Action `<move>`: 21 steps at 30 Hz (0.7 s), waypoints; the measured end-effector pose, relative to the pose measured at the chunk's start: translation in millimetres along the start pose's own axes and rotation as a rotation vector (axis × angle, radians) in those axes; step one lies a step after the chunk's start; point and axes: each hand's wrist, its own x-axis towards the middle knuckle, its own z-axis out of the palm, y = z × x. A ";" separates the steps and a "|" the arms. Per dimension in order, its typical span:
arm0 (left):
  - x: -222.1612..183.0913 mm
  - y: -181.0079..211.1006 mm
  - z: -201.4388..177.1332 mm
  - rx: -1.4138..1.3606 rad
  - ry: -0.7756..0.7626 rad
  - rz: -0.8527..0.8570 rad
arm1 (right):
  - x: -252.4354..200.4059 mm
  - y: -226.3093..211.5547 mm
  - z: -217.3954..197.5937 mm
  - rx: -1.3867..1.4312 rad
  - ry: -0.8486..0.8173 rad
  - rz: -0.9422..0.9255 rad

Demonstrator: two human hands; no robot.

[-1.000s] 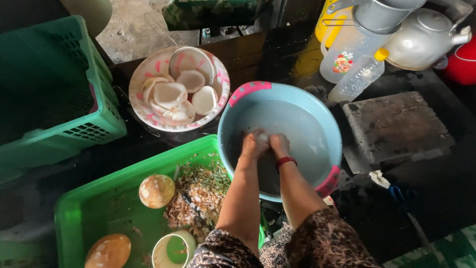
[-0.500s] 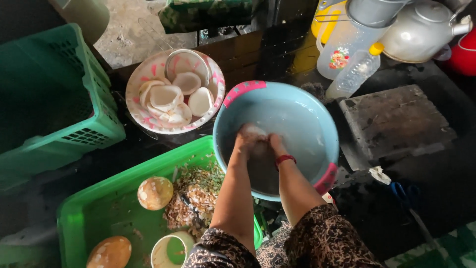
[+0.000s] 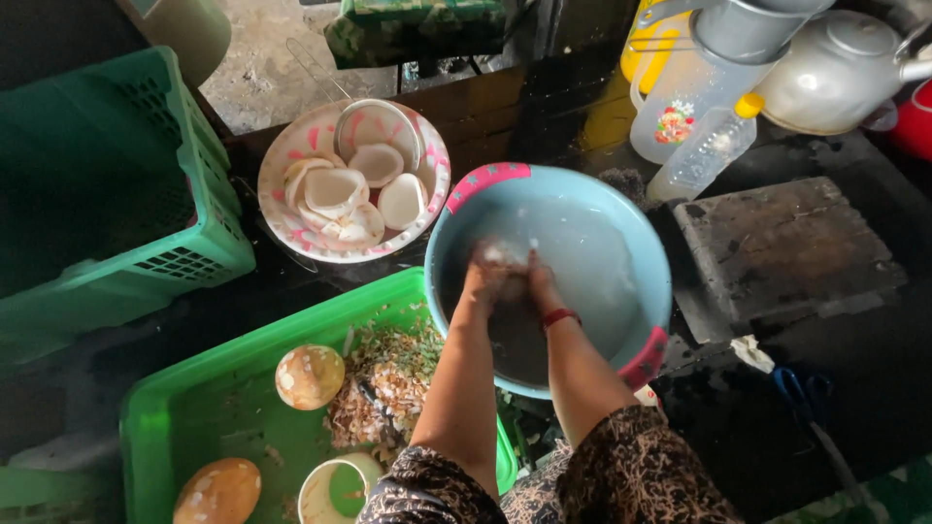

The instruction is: Peeling the brown skin off coconut meat and washing the pieces in a basin of water.

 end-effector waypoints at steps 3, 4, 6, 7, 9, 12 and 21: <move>29.7 23.5 -32.4 -0.918 -0.178 -0.588 | 61.1 -49.7 33.9 -0.676 0.467 -0.540; 39.0 27.8 -32.1 -0.965 -0.337 -1.025 | 40.6 -70.4 38.2 -1.315 0.973 -1.000; 10.1 -15.9 -0.4 -0.991 -0.209 -0.666 | -49.8 -176.4 -24.3 -0.713 0.511 -0.829; -6.4 -36.3 16.7 -0.992 -0.086 -0.312 | -86.7 -271.0 -27.3 -0.125 0.056 -0.595; -4.4 -36.6 37.7 -0.360 0.132 -0.091 | -138.8 -314.7 -41.2 -0.078 0.131 -0.661; -14.5 -24.0 36.1 0.004 0.268 0.011 | -156.0 -339.8 -48.0 -0.074 0.267 -0.842; 83.2 46.7 -109.0 -1.072 -0.341 -1.316 | -115.6 -292.3 -57.1 -0.594 0.120 -0.309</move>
